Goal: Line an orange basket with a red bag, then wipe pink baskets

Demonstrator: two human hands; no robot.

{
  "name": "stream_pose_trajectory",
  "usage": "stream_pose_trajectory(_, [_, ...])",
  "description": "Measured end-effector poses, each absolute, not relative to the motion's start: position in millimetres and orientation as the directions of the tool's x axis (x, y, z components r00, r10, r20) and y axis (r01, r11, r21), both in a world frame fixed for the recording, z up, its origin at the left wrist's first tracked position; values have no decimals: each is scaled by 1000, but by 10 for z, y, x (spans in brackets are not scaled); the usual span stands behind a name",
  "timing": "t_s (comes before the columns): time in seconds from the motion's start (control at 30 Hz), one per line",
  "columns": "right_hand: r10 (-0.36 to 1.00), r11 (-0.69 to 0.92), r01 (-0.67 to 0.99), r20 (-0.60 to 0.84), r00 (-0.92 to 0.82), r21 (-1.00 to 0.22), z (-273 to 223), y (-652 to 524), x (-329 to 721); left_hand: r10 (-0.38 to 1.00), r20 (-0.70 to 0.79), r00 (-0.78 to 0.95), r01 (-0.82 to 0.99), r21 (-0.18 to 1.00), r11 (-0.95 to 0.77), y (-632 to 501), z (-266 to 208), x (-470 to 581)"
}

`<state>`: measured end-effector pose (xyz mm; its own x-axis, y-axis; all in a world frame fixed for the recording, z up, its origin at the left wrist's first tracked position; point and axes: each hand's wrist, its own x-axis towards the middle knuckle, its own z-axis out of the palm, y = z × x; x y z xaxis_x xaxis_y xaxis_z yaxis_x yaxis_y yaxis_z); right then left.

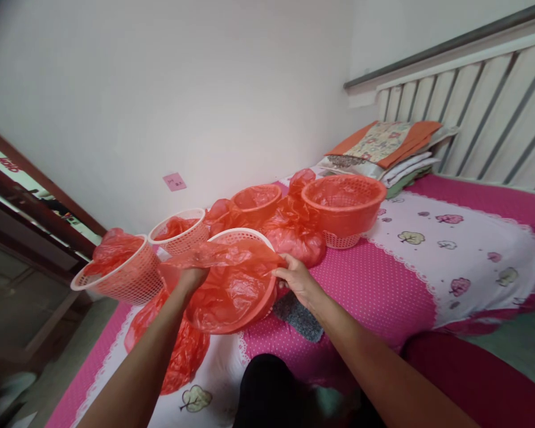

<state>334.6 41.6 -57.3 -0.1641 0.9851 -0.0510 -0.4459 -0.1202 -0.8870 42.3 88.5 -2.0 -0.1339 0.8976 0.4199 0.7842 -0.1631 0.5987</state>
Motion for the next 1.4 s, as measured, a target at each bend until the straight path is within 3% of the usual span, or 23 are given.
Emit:
stream_pose_trajectory(0.3, [987,-50,-442,23,-158,-896,-526,405,3357,957,286,-48,718,676,-166,832,3,715])
stream_pose_trajectory(0.6, [991,-38,-432,22,-133,-901,-554,429,3343,913,371,-168,443,856,-267,599,90,920])
stream_pose_trajectory(0.67, [991,-37,-430,23,-133,-902,-555,425,3335,852,475,-220,495,807,-323,574,146,933])
stream_pose_trajectory(0.77, [992,-30,-410,23,-125,-911,-551,410,3322,736,648,-195,671,635,-381,672,272,918])
stream_pose_trajectory(0.9, [984,-25,-386,46,-174,-922,-547,384,3313,753,658,-7,770,484,-415,957,368,901])
stream_pose_trajectory(1.07, [976,3,-381,85,-198,-925,-549,357,3320,818,563,116,764,475,-436,1281,279,920])
stream_pose_trajectory(1.27, [970,41,-307,112,-216,-951,-602,394,3313,856,502,124,777,488,-399,1510,178,871])
stream_pose_trajectory(1.4, [969,245,-106,241,47,-964,-596,413,3326,858,505,97,773,505,-384,1538,128,881])
